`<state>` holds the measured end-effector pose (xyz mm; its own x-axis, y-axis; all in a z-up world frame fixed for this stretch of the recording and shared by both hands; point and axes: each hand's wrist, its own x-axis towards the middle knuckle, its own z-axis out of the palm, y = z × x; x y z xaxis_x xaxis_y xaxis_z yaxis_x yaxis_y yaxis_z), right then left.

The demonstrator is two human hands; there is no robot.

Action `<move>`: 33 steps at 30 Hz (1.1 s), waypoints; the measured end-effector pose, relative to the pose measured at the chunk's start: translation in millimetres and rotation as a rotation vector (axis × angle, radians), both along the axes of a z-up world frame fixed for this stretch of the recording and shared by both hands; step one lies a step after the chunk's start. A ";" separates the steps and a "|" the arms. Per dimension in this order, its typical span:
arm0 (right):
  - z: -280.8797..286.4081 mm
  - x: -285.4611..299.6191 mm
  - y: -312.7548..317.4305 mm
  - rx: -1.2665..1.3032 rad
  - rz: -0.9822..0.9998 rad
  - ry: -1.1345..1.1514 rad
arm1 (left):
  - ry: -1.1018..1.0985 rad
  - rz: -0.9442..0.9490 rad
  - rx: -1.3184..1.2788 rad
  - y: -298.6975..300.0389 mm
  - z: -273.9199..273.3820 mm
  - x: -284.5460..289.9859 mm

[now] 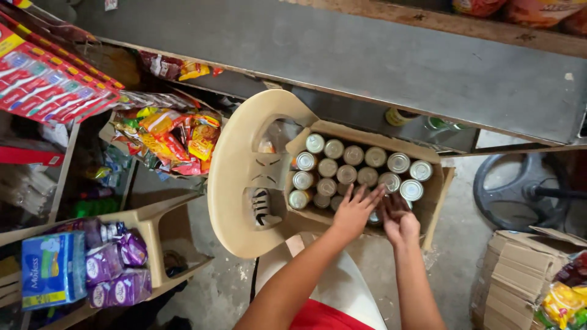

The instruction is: Stocking canned goods from a cardboard box on a chair onto store shelves.

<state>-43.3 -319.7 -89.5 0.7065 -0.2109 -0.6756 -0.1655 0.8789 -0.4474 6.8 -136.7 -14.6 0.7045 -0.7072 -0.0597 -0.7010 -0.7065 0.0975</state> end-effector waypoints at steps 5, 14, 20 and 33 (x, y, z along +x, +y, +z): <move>-3.8 -4.4 -6.4 0.069 -0.038 0.018 | 0.085 0.023 -0.056 -1.3 7.6 -2.7; 39.7 2.4 37.5 -0.168 -0.241 0.145 | 0.247 0.162 -0.474 35.9 75.1 21.7; 190.0 81.3 110.4 -0.429 -0.152 -0.171 | 0.060 0.245 -0.718 97.4 186.8 72.3; 447.4 255.4 351.5 -1.423 0.135 -0.792 | -0.228 0.268 -1.003 314.0 369.3 212.3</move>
